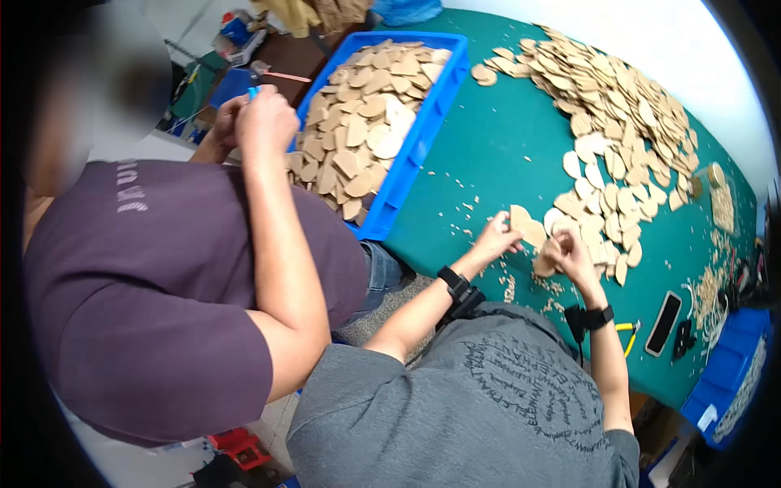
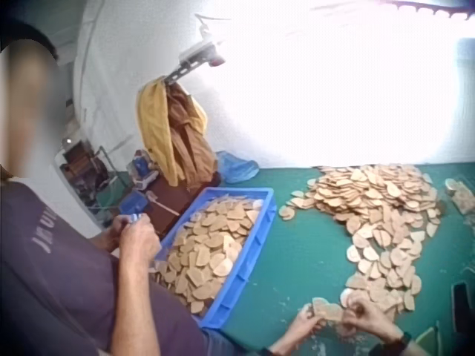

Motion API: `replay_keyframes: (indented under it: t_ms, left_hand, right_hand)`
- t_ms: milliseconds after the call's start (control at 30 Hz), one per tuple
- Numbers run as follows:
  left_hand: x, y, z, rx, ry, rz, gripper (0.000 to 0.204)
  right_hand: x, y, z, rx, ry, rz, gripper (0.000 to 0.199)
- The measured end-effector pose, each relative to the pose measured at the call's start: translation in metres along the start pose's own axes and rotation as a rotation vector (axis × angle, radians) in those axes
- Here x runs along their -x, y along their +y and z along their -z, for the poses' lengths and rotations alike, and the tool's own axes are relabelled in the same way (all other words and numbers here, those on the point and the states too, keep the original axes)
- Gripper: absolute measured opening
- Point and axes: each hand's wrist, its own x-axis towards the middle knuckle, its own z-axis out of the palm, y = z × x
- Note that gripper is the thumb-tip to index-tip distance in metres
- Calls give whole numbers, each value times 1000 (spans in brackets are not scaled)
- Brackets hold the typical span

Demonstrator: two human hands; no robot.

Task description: The person uses a utility knife to trim the edges of small, light-colored wooden pieces. They pick up each piece from a blue bin, carefully shave off excess material, and place the finished pieces back into the bin. The process is repetitive and focused on refining the shape of the wooden items.

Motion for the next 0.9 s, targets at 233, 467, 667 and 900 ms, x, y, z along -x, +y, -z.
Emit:
replay_keyframes:
  t_ms: [233, 467, 667, 900]
  left_hand:
    - [36, 61, -28, 43, -66, -27, 49]
    - [34, 65, -43, 34, -83, -19, 43]
    - [31, 65, -29, -135, 9, -122, 31]
    - [47, 96, -33, 148, -111, -33, 34]
  right_hand:
    - [7, -71, 18, 21, 144, 43, 37]
    - [21, -66, 14, -457, 46, -59, 34]
    - [37, -76, 23, -644, 219, -172, 37]
    - [48, -99, 24, -732, 270, 24, 27]
